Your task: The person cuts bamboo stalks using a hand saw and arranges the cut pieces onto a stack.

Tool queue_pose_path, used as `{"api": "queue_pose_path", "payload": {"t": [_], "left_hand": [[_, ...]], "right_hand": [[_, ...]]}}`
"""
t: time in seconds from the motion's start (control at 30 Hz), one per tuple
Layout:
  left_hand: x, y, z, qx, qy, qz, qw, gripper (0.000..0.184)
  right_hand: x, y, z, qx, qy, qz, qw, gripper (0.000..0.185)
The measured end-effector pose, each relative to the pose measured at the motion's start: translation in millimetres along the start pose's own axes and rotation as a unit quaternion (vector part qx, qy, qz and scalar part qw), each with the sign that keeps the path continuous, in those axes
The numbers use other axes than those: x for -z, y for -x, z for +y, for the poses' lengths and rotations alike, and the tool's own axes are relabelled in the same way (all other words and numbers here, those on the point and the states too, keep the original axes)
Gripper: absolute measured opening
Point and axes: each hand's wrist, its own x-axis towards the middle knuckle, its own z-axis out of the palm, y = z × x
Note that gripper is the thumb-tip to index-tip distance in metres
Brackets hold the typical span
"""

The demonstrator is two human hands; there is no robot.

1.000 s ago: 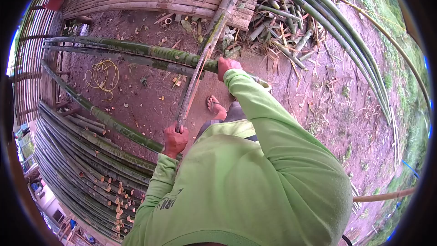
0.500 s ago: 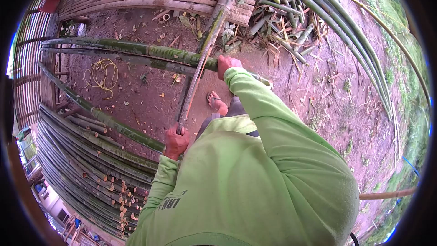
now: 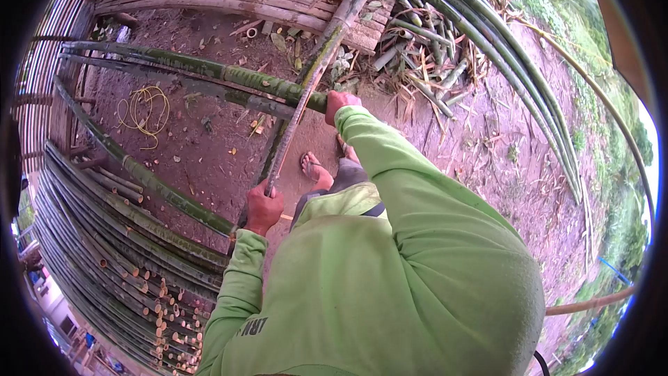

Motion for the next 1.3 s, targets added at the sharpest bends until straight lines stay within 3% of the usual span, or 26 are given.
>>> {"api": "queue_pose_path", "payload": {"t": [0.2,0.43,0.47,0.53,0.63,0.73,0.8,0.97,1.13,1.3], "left_hand": [[4,20,58,-0.016,0.054,-0.03,0.998,0.008],[3,46,64,0.023,-0.044,-0.082,0.995,0.006],[2,35,69,0.051,-0.037,-0.108,0.992,0.006],[-32,-12,67,-0.04,-0.049,-0.05,0.997,0.008],[-76,-70,81,-0.012,-0.013,-0.049,0.999,0.007],[-59,-52,98,-0.033,-0.025,-0.048,0.998,0.009],[-14,-7,117,0.052,-0.088,-0.126,0.987,0.009],[8,26,116,0.087,-0.109,-0.118,0.983,0.008],[-71,-95,114,-0.002,-0.03,-0.082,0.996,0.015],[-78,-70,77,-0.016,-0.023,-0.052,0.998,0.008]], "right_hand": [[-4,28,25,-0.015,0.02,0.004,1.0,0.031],[-17,31,55,-0.011,-0.002,-0.002,1.0,0.028],[-17,29,57,-0.009,-0.005,0.004,1.0,0.027],[-22,27,59,-0.012,-0.026,0.027,0.999,0.026],[-7,22,65,0.014,-0.041,-0.001,0.999,0.027],[-10,23,66,0.018,-0.044,-0.008,0.999,0.024],[-1,23,68,0.025,-0.042,-0.027,0.998,0.024],[-2,23,69,0.02,-0.049,-0.032,0.998,0.024],[10,17,74,0.013,-0.056,-0.057,0.997,0.028],[-5,12,73,0.03,-0.06,-0.06,0.996,0.031]]}}
